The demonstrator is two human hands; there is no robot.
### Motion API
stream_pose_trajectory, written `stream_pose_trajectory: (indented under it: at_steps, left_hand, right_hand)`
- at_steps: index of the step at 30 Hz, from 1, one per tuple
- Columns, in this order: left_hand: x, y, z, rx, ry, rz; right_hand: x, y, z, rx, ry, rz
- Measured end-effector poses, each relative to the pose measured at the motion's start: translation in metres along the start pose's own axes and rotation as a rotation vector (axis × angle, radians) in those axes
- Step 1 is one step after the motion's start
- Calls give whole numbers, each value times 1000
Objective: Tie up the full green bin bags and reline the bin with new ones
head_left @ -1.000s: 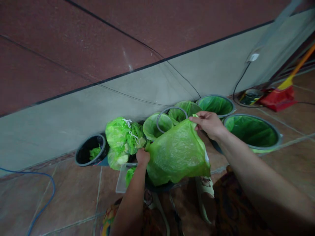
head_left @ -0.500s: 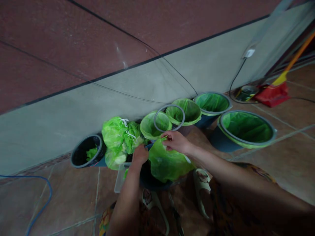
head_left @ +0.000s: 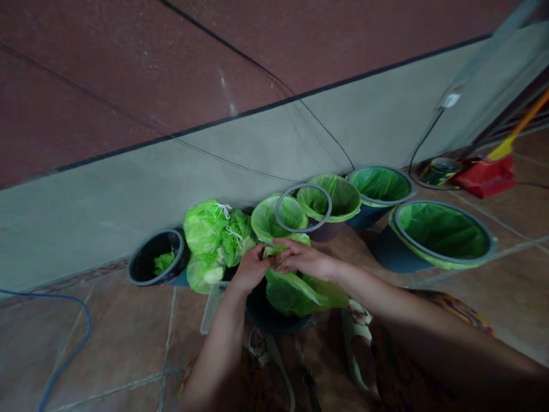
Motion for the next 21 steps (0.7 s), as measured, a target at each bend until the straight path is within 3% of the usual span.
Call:
stream_pose_trajectory:
  at_steps: [5,9,15,17,21]
  left_hand:
    - [-22,-3,4,6,27,-323]
    - [-34,-9,9,-2,-79,-360]
    - [-49,-19,20,-16,-292,-263]
    - [-63,-25,23,-47,-262,-290]
    - [-83,-41,28,-118,-227,-406]
  right_hand:
    - [-36,-16,-4,-110,294,776]
    - [-24,-16,-4,-239,222,1007]
    - [-2,-11,-6,-326,107,1119]
    - [-10,-6,-9,-260,141,1157]
    - [-40,23,-14,101,249,1214]
Point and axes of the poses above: each hand's wrist, its own z-axis away from the middle knuckle, its own x-axis out of the palm, y = z × x, the point moved 8 cm from there along -z, towards the middle knuckle, and after that the axes turned 2 degrees about z, right-handed, at the moved point
